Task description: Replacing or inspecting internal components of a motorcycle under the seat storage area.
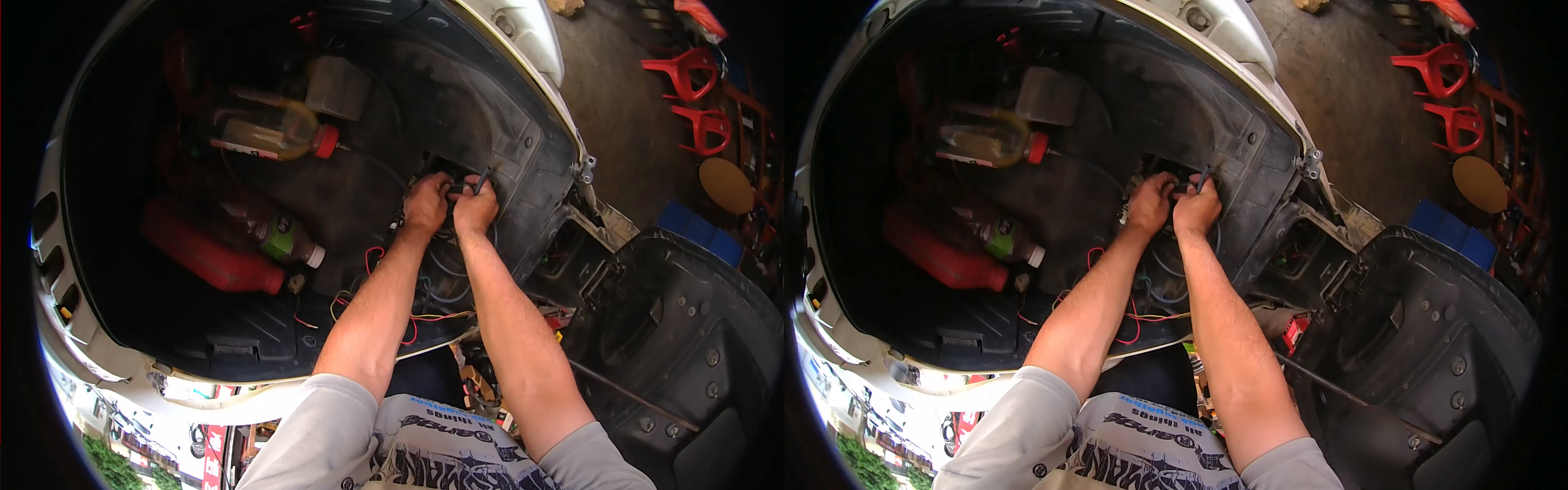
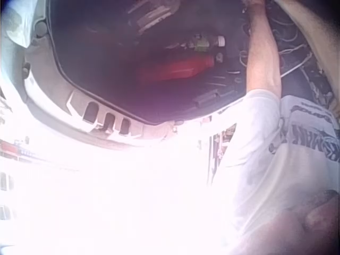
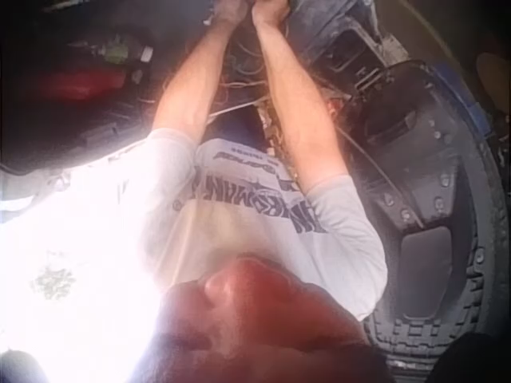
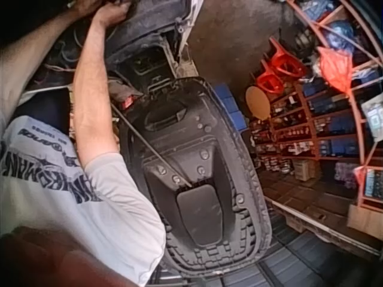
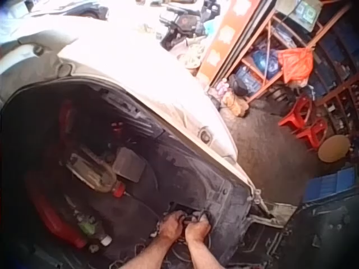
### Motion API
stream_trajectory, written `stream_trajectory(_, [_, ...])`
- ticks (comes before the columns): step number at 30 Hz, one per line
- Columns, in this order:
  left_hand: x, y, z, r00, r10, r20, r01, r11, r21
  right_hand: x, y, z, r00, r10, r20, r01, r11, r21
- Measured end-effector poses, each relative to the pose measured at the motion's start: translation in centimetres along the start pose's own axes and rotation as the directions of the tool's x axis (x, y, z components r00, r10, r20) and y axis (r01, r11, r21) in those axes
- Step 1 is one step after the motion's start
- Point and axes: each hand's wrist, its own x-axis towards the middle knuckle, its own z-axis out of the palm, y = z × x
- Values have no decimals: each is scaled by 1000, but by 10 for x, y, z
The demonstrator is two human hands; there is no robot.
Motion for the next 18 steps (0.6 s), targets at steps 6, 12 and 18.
stream_trajectory(6, [0, -1, -3, 1000, 16, 8, -17, 997, 79, -2, 3, 5, 999, 32, -10, -32, 999, -2])
stream_trajectory(12, [2, 5, 1, 997, -29, 67, 28, 999, 17, 9, 26, 6, 985, -161, -65, 152, 981, -124])
stream_trajectory(18, [-2, -1, -1, 998, -54, 41, 53, 999, 10, 2, 9, 7, 997, 74, 9, -74, 997, 2])
